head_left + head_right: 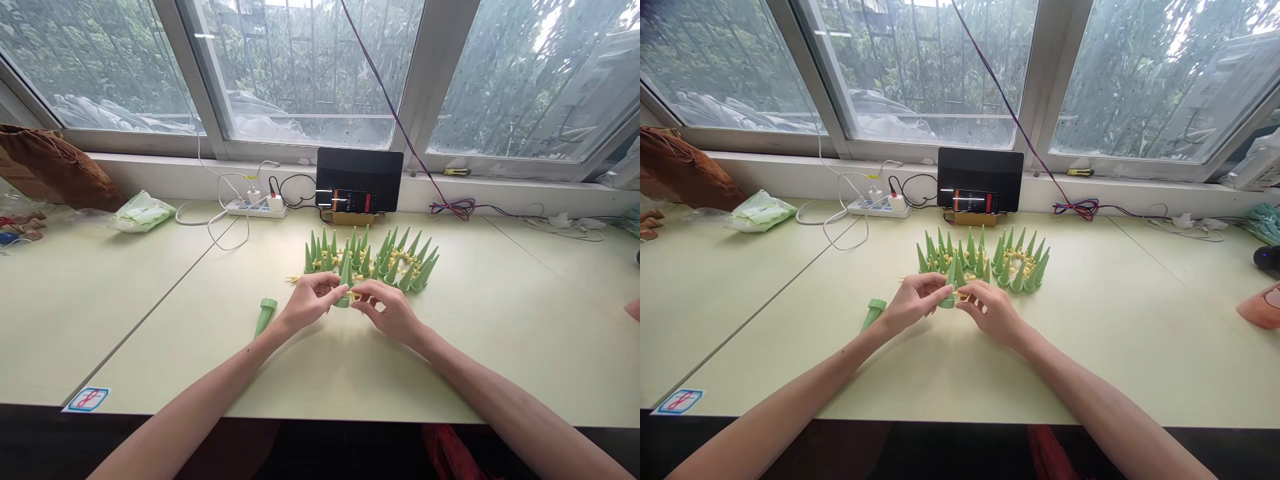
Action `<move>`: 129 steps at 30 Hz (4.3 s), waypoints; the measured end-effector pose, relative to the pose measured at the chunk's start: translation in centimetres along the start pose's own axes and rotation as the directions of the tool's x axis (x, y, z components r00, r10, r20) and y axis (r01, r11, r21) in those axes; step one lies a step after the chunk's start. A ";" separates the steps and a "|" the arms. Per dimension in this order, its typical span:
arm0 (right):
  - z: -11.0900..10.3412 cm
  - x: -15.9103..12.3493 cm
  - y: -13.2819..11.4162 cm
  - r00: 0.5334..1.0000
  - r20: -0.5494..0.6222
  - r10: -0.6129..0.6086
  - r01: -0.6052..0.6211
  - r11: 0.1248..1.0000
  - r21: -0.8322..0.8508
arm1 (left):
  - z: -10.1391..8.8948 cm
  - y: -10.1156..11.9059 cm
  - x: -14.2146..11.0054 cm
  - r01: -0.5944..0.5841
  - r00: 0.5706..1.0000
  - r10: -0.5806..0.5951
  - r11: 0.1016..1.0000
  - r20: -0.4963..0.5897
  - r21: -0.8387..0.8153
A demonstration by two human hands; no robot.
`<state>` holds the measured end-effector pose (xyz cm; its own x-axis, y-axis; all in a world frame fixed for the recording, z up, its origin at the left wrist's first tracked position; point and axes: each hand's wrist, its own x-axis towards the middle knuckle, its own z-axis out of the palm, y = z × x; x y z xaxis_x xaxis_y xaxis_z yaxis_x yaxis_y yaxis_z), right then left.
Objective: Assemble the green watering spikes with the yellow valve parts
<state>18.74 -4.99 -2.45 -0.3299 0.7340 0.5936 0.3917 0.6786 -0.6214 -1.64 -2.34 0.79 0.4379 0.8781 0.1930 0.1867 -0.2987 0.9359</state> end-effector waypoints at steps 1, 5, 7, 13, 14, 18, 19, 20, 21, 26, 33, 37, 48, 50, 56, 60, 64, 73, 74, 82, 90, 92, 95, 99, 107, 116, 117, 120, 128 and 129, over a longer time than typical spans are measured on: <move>0.0 0.0 0.1 1.000 -0.002 -0.007 0.007 1.000 -0.006 | 0.0 0.0 0.0 -0.002 1.000 0.002 1.000 0.003 -0.003; 0.1 -0.1 0.2 1.000 0.001 -0.022 0.022 0.999 -0.033 | 0.0 -0.1 0.0 -0.024 1.000 0.023 1.000 0.019 0.006; 0.0 -0.1 0.1 1.000 0.006 0.001 -0.001 0.999 -0.041 | 0.0 -0.3 0.0 -0.034 0.999 0.033 0.999 0.025 0.028; 0.0 -0.1 -0.4 0.993 0.007 0.117 -0.117 0.993 0.021 | 0.3 -0.8 0.0 -0.120 0.992 0.116 0.988 0.038 0.098; 0.0 -0.1 -0.5 0.991 0.008 0.137 -0.137 0.990 0.042 | 0.4 -0.8 0.0 -0.143 0.989 0.139 0.985 0.039 0.099; 0.1 0.0 -0.8 0.973 0.016 0.230 -0.231 0.968 0.102 | 0.6 -1.0 0.0 -0.247 0.969 0.247 0.960 0.017 0.132; 0.1 0.1 -0.9 0.966 0.023 0.259 -0.260 0.958 0.124 | 0.6 -1.1 0.0 -0.274 0.961 0.275 0.950 0.014 0.150; 0.1 0.1 -0.9 0.957 0.034 0.287 -0.289 0.945 0.152 | 0.6 -1.2 0.0 -0.300 0.953 0.303 0.938 0.015 0.171; 0.0 0.1 -1.0 0.948 0.047 0.313 -0.317 0.931 0.183 | 0.7 -1.3 0.0 -0.324 0.945 0.326 0.926 0.020 0.191; 0.1 0.2 -1.0 0.926 0.079 0.369 -0.377 0.894 0.241 | 0.8 -1.3 -0.1 -0.355 0.933 0.359 0.900 0.030 0.252; 0.3 0.0 -0.4 0.973 -0.040 0.227 -0.225 0.973 0.051 | 0.6 -0.5 -0.1 -0.233 0.970 0.243 0.943 -0.010 0.236; 0.3 -0.1 -0.2 0.994 -0.022 0.105 -0.106 0.994 -0.040 | 0.3 -0.3 -0.1 -0.136 0.989 0.143 0.973 -0.027 0.184; 0.1 -0.1 0.0 0.997 0.067 0.031 -0.022 0.992 -0.122 | 0.1 -0.9 0.0 -0.147 0.989 0.144 0.979 0.033 0.140; 0.1 -0.2 0.1 0.995 0.085 0.052 -0.042 0.993 -0.113 | 0.2 -1.0 0.1 -0.172 0.985 0.168 0.975 0.041 0.143; 0.1 -0.2 -0.4 0.986 0.113 0.125 -0.116 0.990 -0.082 | 0.2 -1.0 0.1 -0.229 0.973 0.227 0.959 0.030 0.166; 0.0 -0.1 -0.7 0.951 0.181 0.249 -0.263 0.963 0.059 | 0.2 -1.2 0.2 -0.261 0.965 0.260 0.946 0.031 0.193; 0.0 -0.1 -0.5 0.882 0.311 0.354 -0.445 0.843 0.303 | 0.3 -1.3 0.3 -0.288 0.957 0.291 0.937 0.011 0.200; 0.0 0.2 -1.0 0.955 0.067 0.289 -0.297 0.932 0.209 | 0.2 -0.5 0.1 -0.085 0.995 0.089 0.989 -0.033 0.122; 0.0 0.2 -1.0 0.963 0.045 0.267 -0.271 0.943 0.193 | 0.1 -0.4 0.0 -0.060 0.997 0.064 0.993 -0.037 0.100; 0.1 -0.1 -0.5 0.990 -0.028 0.135 -0.131 0.985 0.110 | 0.1 0.5 -0.1 0.017 1.000 -0.017 0.999 -0.006 -0.038; 0.1 -0.2 -0.1 0.996 -0.054 0.069 -0.065 0.995 0.082 | 0.2 0.0 -0.1 0.022 0.999 -0.021 0.999 0.031 -0.032; 0.1 -0.2 -0.1 0.996 -0.051 0.066 -0.062 0.995 0.082 | 0.1 -0.1 -0.1 0.019 0.999 -0.018 0.999 0.037 -0.037; 0.1 -0.2 -0.1 0.994 -0.034 0.105 -0.101 0.989 0.106 | 0.0 -0.4 0.0 -0.002 0.998 0.004 1.000 0.057 -0.031; 0.3 -0.2 -0.2 0.974 0.004 0.228 -0.224 0.953 0.205 | 0.1 -1.0 0.2 -0.081 0.996 0.081 0.997 0.047 0.003; -0.2 0.1 -0.1 0.870 0.246 0.428 -0.493 0.715 0.496 | 0.2 -1.8 0.4 -0.284 0.958 0.288 0.943 0.002 0.172; -0.9 0.9 -0.7 0.707 0.450 0.546 -0.698 0.438 0.566 | 0.5 -1.7 0.3 -0.381 0.922 0.386 0.896 0.024 0.228; -0.7 0.8 -0.7 0.731 0.415 0.541 -0.674 0.481 0.561 | 0.5 -1.6 0.2 -0.365 0.929 0.371 0.902 0.018 0.232; -0.1 0.4 -0.7 0.837 0.244 0.490 -0.546 0.718 0.432 | 0.6 -1.2 0.0 -0.283 0.957 0.288 0.933 0.009 0.224; 0.2 0.0 -0.5 0.998 -0.064 0.025 -0.034 0.990 -0.134 | 0.4 -0.2 -0.1 -0.047 0.999 0.047 0.999 -0.016 0.028; 0.2 0.0 -0.4 0.999 -0.052 -0.006 -0.002 0.988 -0.155 | 0.4 -0.2 -0.1 -0.037 0.999 0.037 0.999 -0.010 0.010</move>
<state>18.43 -5.26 -2.31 -0.2870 0.7272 0.6235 0.5210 0.6647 -0.5354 -1.42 -2.54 0.51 0.4359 0.8700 0.2303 0.1794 -0.3347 0.9251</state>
